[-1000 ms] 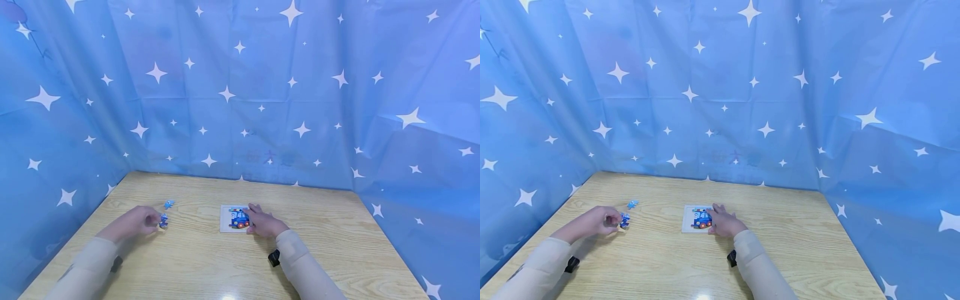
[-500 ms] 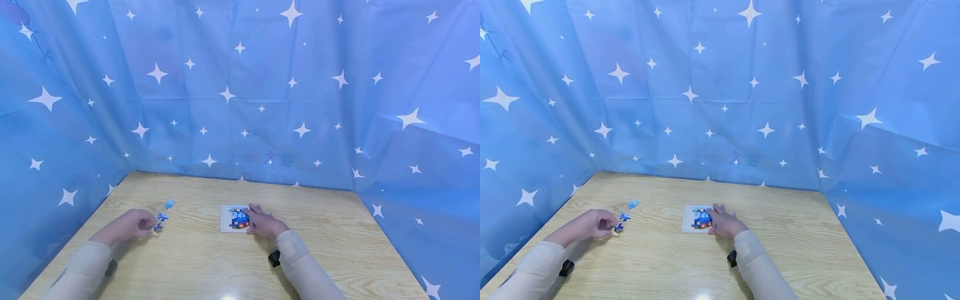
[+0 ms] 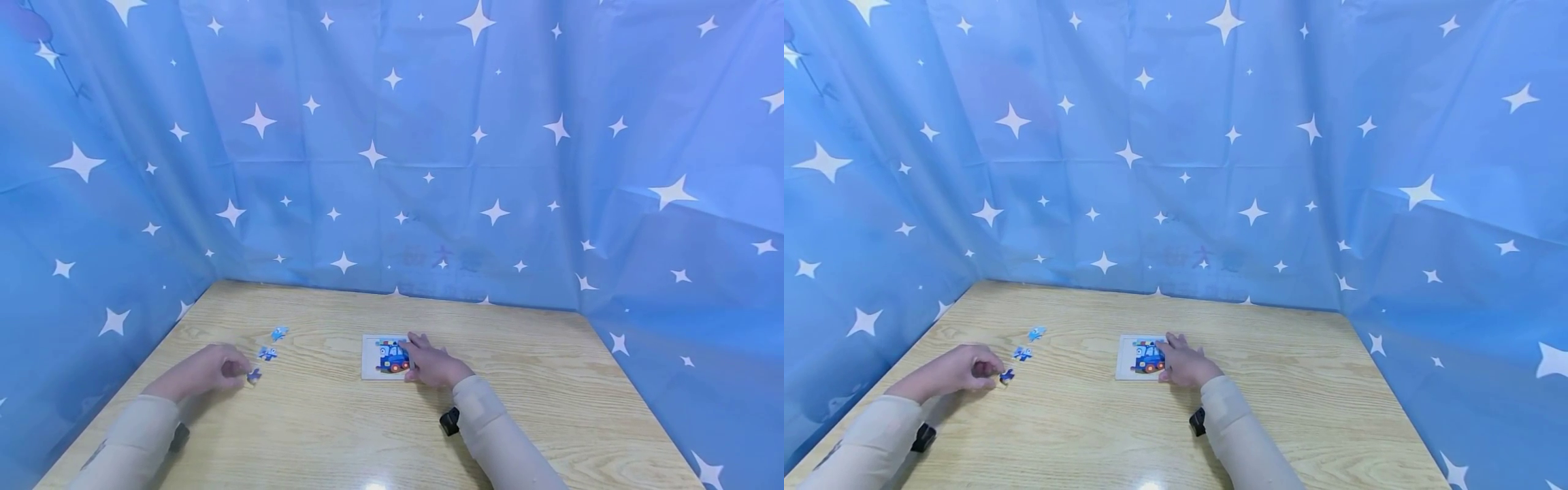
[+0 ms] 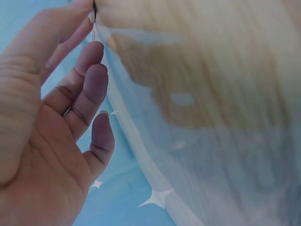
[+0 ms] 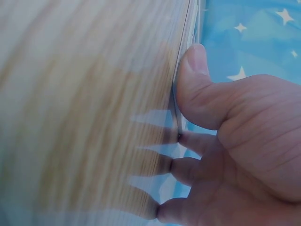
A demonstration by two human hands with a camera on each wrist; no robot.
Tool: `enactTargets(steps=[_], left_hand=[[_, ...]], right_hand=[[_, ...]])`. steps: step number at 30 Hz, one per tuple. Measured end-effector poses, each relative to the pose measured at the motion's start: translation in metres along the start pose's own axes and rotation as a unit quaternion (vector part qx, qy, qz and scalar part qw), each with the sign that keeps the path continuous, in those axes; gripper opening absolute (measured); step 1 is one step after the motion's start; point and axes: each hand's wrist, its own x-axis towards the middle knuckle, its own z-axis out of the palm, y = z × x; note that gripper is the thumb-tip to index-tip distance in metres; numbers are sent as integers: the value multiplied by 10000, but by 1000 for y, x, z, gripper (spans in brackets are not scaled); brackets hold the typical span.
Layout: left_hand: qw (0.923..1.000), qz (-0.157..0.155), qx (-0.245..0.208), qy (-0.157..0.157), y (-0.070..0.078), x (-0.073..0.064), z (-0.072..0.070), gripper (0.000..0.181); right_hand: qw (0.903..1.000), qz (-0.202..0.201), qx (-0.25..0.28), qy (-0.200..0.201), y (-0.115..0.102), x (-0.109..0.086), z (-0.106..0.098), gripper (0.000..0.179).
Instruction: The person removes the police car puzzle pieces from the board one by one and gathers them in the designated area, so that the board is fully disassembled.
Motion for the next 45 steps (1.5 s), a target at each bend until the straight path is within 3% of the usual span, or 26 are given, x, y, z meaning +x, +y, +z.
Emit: enactTargets(steps=[5,13,19,22,26,32,35,45], left_hand=[[10000,2,60,-13,-1,2,1,19],[9995,-267,-87,-119,3,1,0,26],[9983,-570,-150,-6,9,1,-5,45],[9992,-382,-38,146,12,4,-6,46],[9993,-289,3,249,20,12,-5,38],[9978,-634,-180,123,43,28,-3,30],[9985,-515,-205,52,49,36,0,27],[9988,452,97,136,64,62,25,16]], right_hand=[[10000,-7,-55,9,0,1,0,73],[10000,-59,-37,-8,-1,0,0,72],[10000,-36,-4,-13,-2,0,0,72],[10000,-33,32,19,-1,0,0,73],[10000,-57,26,53,-1,0,0,73],[10000,-48,31,47,0,0,0,73],[10000,-62,1,39,0,0,1,73],[9996,-64,-243,91,-1,0,0,73]])
